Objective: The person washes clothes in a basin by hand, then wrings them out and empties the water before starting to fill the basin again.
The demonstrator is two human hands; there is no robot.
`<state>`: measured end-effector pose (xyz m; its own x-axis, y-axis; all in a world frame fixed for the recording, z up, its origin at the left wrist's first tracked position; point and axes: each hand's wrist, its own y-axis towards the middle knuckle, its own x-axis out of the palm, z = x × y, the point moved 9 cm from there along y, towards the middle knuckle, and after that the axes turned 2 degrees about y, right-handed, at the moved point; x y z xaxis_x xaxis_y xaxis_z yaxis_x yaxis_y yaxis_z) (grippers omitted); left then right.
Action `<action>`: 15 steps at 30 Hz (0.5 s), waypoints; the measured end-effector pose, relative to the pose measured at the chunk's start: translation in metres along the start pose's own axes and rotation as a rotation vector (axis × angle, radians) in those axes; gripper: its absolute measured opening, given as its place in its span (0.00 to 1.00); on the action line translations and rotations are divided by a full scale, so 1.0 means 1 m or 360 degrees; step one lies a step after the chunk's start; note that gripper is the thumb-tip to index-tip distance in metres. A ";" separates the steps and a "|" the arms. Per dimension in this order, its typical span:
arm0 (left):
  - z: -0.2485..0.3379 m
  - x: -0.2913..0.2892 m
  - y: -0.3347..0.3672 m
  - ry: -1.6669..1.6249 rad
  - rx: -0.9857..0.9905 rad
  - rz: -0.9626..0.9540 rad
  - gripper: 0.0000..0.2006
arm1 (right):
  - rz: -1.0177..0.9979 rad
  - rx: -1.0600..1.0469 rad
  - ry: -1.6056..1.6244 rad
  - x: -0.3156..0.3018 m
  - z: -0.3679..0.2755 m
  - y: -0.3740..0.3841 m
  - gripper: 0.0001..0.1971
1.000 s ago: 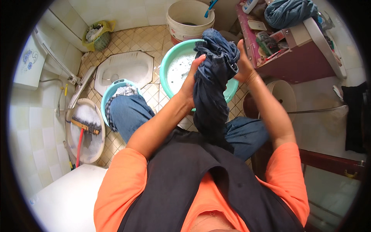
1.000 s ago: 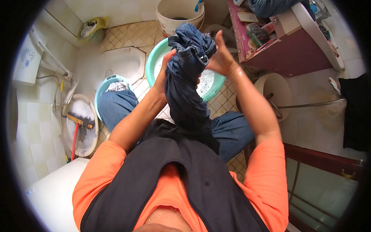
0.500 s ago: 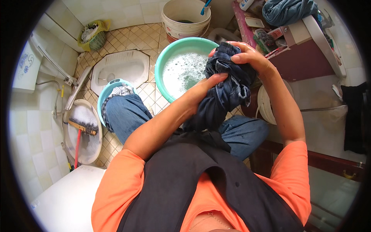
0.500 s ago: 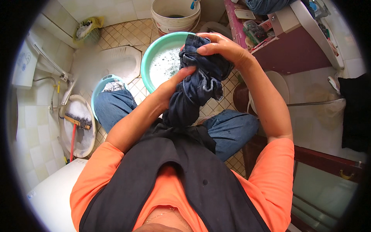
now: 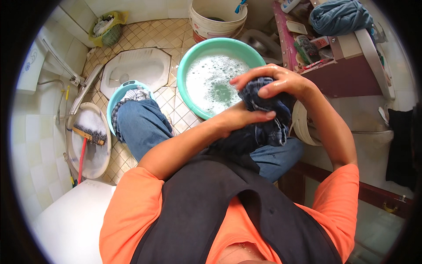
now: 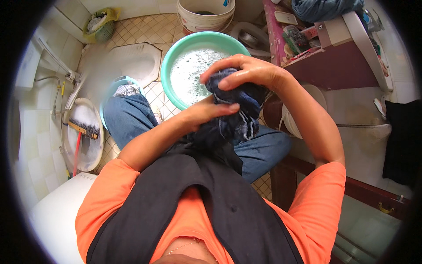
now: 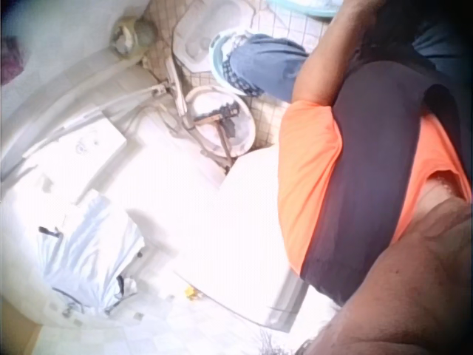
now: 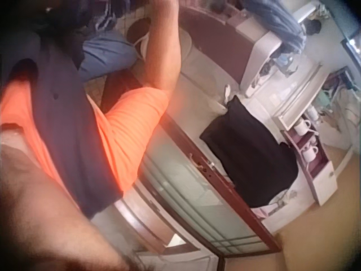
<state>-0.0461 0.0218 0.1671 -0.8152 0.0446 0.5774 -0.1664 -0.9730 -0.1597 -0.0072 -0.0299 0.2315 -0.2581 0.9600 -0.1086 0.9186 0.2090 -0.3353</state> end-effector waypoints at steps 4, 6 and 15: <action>0.004 -0.004 -0.007 -0.0100 0.0070 0.0017 0.29 | 0.0246 0.0085 0.0065 -0.008 0.018 -0.002 0.22; 0.005 0.000 -0.006 -0.0245 0.0011 -0.0003 0.29 | 0.0407 0.0135 0.0267 -0.017 0.030 -0.009 0.26; 0.001 0.008 0.003 -0.0109 0.0090 -0.0050 0.30 | 0.0196 0.0054 0.0126 -0.010 0.019 -0.007 0.21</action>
<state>-0.0522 0.0186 0.1721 -0.7700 0.0618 0.6351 -0.1583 -0.9827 -0.0963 -0.0164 -0.0448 0.2167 -0.1185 0.9900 -0.0770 0.9309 0.0838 -0.3555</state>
